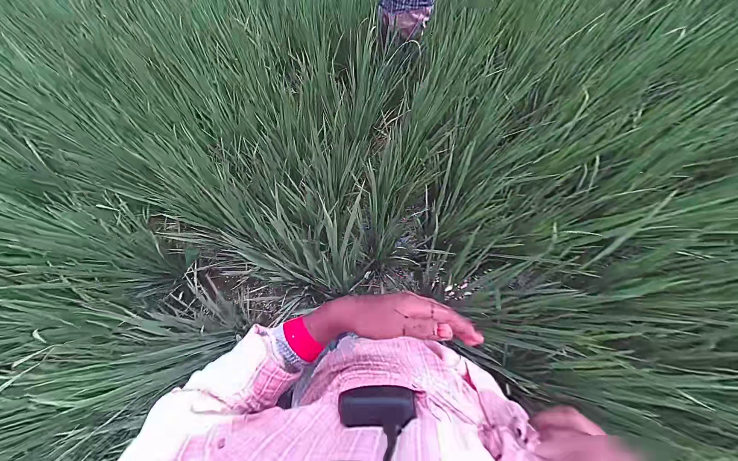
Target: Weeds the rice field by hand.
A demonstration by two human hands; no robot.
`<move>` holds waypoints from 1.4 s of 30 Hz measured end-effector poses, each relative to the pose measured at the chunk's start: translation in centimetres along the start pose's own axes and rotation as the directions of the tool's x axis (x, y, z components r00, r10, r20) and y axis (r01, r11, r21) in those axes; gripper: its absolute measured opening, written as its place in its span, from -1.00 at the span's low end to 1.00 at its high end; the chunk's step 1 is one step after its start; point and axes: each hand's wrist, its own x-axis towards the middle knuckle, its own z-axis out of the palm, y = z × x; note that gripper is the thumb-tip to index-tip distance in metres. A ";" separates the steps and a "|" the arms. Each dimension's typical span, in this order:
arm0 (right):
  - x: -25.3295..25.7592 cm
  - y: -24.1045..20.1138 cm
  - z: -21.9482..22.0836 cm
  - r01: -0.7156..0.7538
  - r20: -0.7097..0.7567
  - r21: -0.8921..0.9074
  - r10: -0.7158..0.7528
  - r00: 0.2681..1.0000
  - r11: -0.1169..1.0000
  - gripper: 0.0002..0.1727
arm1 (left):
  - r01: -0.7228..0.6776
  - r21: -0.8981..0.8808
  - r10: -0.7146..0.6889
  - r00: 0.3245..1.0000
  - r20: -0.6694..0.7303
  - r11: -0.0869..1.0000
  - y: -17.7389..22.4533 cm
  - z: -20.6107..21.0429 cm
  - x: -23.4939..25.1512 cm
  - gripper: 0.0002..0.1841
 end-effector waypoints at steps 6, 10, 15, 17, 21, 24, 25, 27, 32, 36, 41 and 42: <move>-1.1 -0.9 0.8 -0.115 -0.053 0.000 0.115 0.992 0.993 -0.62 | 0.146 -0.004 -0.143 0.968 0.207 0.989 -1.4 0.0 0.7 -0.45; -0.9 -1.4 0.3 -0.159 -0.035 -0.047 0.157 0.987 0.986 -0.61 | 0.085 0.175 -0.113 0.981 0.160 0.981 0.1 -3.9 1.4 -0.69; -0.2 -1.2 0.1 -0.198 -0.015 -0.051 0.198 0.980 0.979 -0.68 | 0.046 0.187 -0.121 0.903 0.412 0.981 0.7 -4.9 1.5 -0.63; 0.2 -1.0 0.3 -0.199 -0.008 -0.040 0.199 0.980 0.979 -0.62 | 0.022 0.198 -0.108 0.894 0.435 0.980 0.6 -5.0 1.9 -0.65; 0.8 -0.9 0.6 -0.212 0.005 -0.023 0.212 0.977 0.977 -0.55 | 0.023 0.248 -0.131 0.893 0.430 0.968 1.5 -5.9 2.2 -0.71; 0.7 -0.3 0.8 -0.227 -0.038 -0.022 0.226 0.973 0.974 -0.45 | -0.012 0.214 -0.075 0.916 0.395 0.977 1.0 -6.8 2.3 -0.75; 0.3 0.0 1.1 -0.244 -0.085 -0.012 0.243 0.966 0.970 -0.43 | -0.013 0.191 -0.063 0.920 0.387 0.982 0.4 -6.9 2.3 -0.76; -0.5 1.1 1.3 -0.272 -0.214 0.030 0.272 0.938 0.962 -0.43 | 0.025 0.164 -0.085 0.923 0.375 0.986 -1.2 -7.0 3.1 -0.76; -3.3 3.4 2.0 -0.363 -0.566 0.122 0.365 0.739 0.924 -0.54 | 0.303 0.201 -0.360 0.846 0.394 0.931 -5.1 -4.9 7.8 -0.74; -6.7 3.7 2.6 -0.416 -0.786 0.191 0.392 0.478 0.889 -0.59 | 0.311 0.457 -0.517 0.730 0.447 0.833 -8.6 -1.7 13.0 -0.70; -12.9 2.9 5.9 -0.483 -0.906 0.295 0.403 0.132 0.824 -0.63 | 0.451 0.332 -0.527 0.427 0.735 0.829 -14.4 2.0 13.8 -0.56; -14.1 2.8 6.8 -0.490 -0.908 0.329 0.413 0.071 0.807 -0.63 | 0.528 0.283 -0.508 0.348 0.788 0.801 -15.6 2.8 13.0 -0.52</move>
